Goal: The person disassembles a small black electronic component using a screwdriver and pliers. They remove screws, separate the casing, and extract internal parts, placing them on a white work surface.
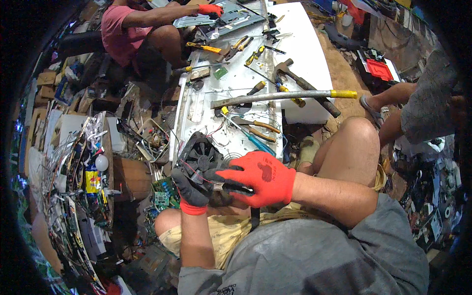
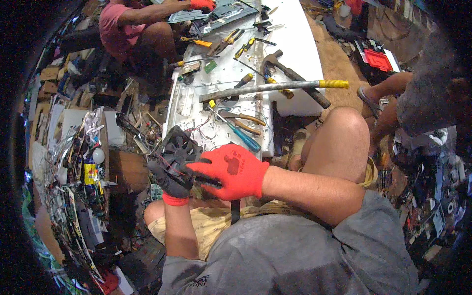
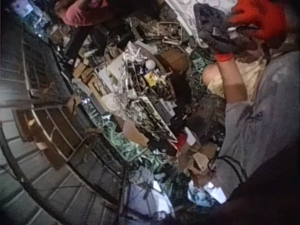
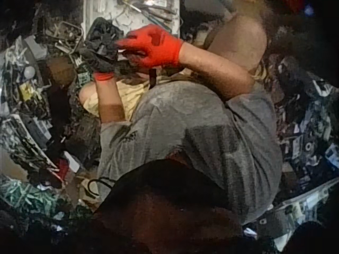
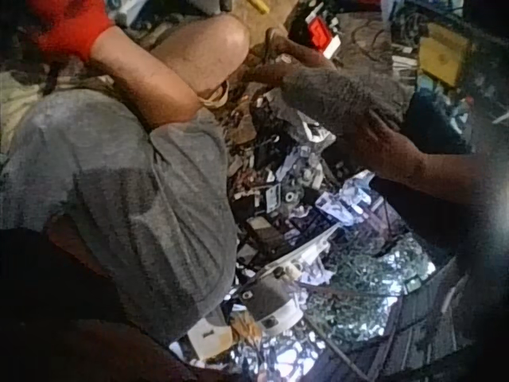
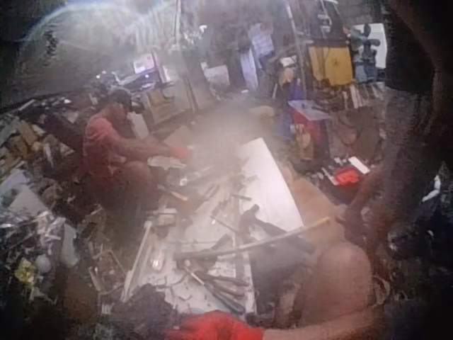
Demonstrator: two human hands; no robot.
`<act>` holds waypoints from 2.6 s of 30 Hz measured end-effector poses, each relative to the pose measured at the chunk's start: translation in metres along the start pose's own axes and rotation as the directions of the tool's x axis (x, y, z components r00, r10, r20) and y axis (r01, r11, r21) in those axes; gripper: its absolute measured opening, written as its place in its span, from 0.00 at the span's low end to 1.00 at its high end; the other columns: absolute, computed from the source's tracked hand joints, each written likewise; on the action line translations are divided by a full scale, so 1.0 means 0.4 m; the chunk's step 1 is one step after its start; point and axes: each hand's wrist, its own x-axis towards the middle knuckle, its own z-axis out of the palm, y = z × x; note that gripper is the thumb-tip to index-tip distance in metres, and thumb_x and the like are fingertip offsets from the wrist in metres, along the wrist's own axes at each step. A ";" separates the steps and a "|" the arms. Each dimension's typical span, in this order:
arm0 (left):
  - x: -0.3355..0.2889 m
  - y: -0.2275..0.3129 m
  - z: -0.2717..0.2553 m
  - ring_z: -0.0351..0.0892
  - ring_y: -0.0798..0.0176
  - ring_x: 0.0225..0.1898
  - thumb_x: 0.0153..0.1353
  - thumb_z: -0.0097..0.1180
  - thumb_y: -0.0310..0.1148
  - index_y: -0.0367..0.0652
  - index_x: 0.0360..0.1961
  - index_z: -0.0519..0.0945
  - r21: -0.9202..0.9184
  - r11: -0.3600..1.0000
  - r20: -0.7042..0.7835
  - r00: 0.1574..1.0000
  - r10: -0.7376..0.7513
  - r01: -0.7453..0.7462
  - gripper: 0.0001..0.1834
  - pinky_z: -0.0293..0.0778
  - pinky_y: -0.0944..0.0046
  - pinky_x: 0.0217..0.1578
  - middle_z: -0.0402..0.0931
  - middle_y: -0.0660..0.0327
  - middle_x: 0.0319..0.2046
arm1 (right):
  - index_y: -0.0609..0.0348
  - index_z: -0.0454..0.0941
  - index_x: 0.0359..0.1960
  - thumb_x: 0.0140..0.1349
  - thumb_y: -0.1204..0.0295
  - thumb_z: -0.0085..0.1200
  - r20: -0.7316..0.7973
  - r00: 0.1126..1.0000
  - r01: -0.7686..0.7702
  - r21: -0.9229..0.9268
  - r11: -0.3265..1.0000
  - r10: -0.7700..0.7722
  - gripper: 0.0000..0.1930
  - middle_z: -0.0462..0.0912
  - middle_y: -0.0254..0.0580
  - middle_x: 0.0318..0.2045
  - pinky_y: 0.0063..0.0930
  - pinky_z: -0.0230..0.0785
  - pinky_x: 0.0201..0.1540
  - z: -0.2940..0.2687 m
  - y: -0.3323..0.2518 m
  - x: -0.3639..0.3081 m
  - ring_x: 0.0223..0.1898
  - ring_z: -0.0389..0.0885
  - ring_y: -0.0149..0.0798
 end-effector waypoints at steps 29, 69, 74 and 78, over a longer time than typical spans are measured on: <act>0.013 0.006 -0.003 0.65 0.48 0.69 0.57 0.56 0.71 0.37 0.73 0.57 -0.062 0.985 -0.124 0.979 -0.165 0.158 0.57 0.62 0.41 0.67 0.63 0.50 0.70 | 0.59 0.72 0.62 0.59 0.66 0.60 0.181 0.983 -0.111 0.549 0.828 0.012 0.28 0.83 0.51 0.42 0.44 0.76 0.44 0.042 -0.030 -0.023 0.42 0.83 0.53; -0.008 0.057 0.017 0.65 0.52 0.66 0.33 0.84 0.41 0.36 0.72 0.55 0.826 0.502 0.222 0.967 0.125 -0.255 0.66 0.63 0.54 0.67 0.62 0.50 0.67 | 0.58 0.68 0.66 0.67 0.60 0.59 0.318 0.837 -0.379 0.924 0.052 0.445 0.29 0.80 0.34 0.54 0.27 0.77 0.48 -0.002 0.043 -0.019 0.50 0.79 0.27; -0.012 0.060 0.018 0.63 0.53 0.69 0.34 0.85 0.44 0.37 0.74 0.52 0.831 0.519 0.191 0.979 0.072 -0.201 0.70 0.61 0.53 0.69 0.60 0.52 0.69 | 0.56 0.67 0.67 0.67 0.61 0.60 0.345 0.823 -0.410 0.910 0.052 0.452 0.29 0.79 0.33 0.54 0.27 0.77 0.48 -0.012 0.040 -0.022 0.50 0.80 0.28; -0.009 0.067 0.035 0.67 0.52 0.65 0.34 0.84 0.42 0.34 0.71 0.57 0.846 0.467 0.219 0.966 0.133 -0.257 0.65 0.64 0.54 0.66 0.65 0.49 0.64 | 0.55 0.67 0.67 0.66 0.62 0.61 0.354 0.824 -0.410 0.911 0.034 0.443 0.30 0.79 0.33 0.55 0.27 0.77 0.49 -0.013 0.042 -0.029 0.50 0.80 0.28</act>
